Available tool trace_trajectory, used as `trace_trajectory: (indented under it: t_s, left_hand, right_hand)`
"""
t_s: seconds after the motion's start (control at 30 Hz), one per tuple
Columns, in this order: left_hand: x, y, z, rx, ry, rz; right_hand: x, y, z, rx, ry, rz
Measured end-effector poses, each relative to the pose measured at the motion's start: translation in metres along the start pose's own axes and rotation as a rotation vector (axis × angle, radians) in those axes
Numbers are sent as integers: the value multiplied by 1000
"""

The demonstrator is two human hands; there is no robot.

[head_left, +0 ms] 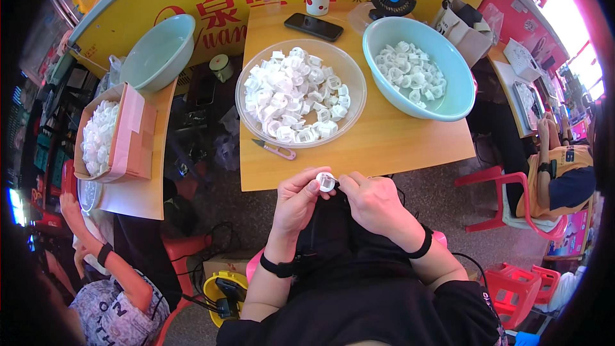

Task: Manually assemble small white plastic components by fitting pieces together.

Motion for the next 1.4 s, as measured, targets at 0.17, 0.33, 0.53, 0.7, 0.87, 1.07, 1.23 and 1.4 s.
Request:
trace_trajectory:
  t_s: [0.17,0.33,0.53,0.7,0.87,1.07,1.23,1.4]
  left_hand:
    - [0,0,-1,12,-3,13]
    - [1,0,-5,34,-2,30]
    - [-1,0,-5,10,-35,54]
    - [-1,-2,-1,-44,-66,31]
    - [-3,0,2,-40,-80,7]
    - [-3,-1,1,-44,-118,22]
    - [-3,0,0,-32,-154,55]
    - [-1,-1,-2,-26,-115,70]
  right_hand:
    - [7,0,5,154,146,-53]
    - [21,-5,1,291,425,-208]
    - [23,-5,-10,400,599,-267]
    - [12,2,0,53,-72,-199]
    - [12,-2,-4,-42,-160,-196]
    - [18,-5,-10,-25,10,-200]
    - [27,-14,-19,25,308,-308]
    - [30,-18,-21,168,488,-325]
Point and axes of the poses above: each hand's wrist, its own y-axis away from the middle knuckle, its own x-axis out of the back of the hand, z = x × y, the point moved 1 cm from there along -y, towards the middle knuckle, and after that the axes turned 7 degrees about x, right-handed, at the moved point
